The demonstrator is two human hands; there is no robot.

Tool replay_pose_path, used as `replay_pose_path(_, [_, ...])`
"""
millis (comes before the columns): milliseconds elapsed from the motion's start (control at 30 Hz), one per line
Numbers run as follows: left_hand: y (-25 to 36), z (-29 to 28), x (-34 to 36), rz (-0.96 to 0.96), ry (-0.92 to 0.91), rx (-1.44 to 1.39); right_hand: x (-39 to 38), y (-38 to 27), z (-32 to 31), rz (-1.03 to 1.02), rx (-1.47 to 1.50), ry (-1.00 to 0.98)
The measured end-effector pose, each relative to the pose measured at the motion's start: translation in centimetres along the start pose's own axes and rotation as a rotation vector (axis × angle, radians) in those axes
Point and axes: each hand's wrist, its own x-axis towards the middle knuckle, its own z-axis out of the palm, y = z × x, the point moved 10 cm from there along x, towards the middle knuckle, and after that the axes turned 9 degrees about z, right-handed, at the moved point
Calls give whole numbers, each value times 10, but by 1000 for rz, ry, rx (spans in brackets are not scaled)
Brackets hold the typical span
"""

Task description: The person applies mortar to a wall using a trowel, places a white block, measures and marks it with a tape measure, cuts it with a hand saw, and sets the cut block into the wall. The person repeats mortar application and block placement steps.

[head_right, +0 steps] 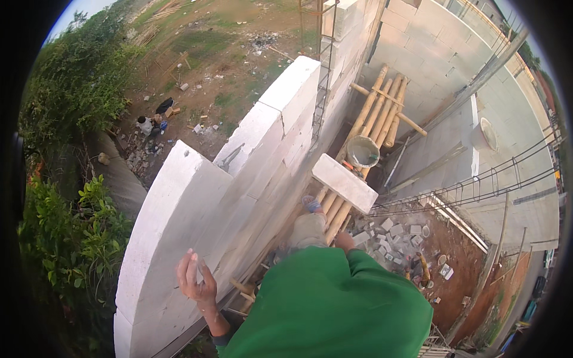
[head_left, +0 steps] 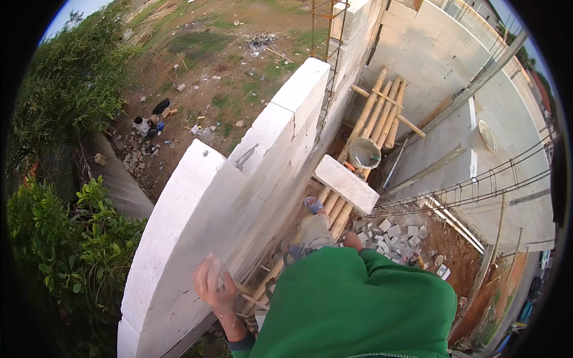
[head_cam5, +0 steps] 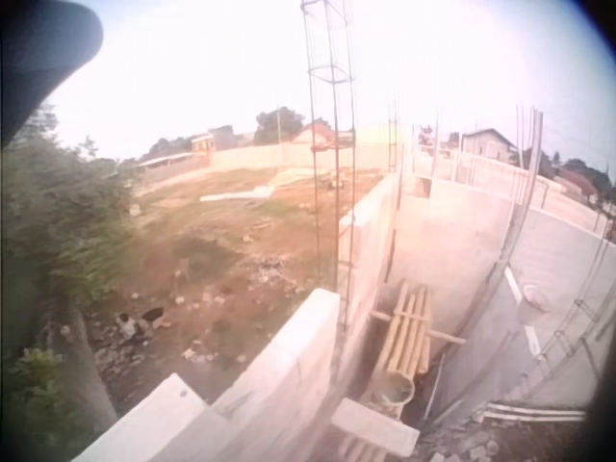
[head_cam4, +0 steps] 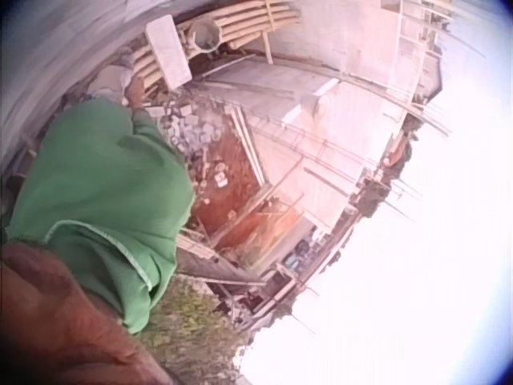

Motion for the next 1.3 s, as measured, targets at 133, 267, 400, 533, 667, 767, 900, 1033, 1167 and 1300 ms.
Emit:
replay_pose_path(133, [12,131,-22,-104,-359,-363,-108,226,33,529,-279,-383])
replay_pose_path(267, [27,224,-61,-2,-558,-385,-151,222,24,615,26,-259])
replay_pose_path(400, [28,294,-114,-126,-815,-580,-93,165,49,523,208,-239])
replay_pose_path(533, [39,344,-122,-199,-1120,-619,0,38,55,332,483,-435])
replay_pose_path(667, [39,376,-126,-193,-1176,-581,76,-23,-29,235,227,-270])
replay_pose_path(767, [33,409,-132,-257,-1197,-560,146,-29,-73,226,946,-43])
replay_pose_path(900, [14,435,-146,-565,-1225,-413,226,-45,-137,21,498,219])
replay_pose_path(1033, [-14,478,-149,-664,-1163,-329,312,-31,-109,-190,632,6])
replay_pose_path(1167, [-5,465,-207,-907,-875,-317,328,-78,-105,-416,-31,-244])
replay_pose_path(1300, [26,424,-215,-1255,-674,-114,365,-55,-83,-195,-58,-900])
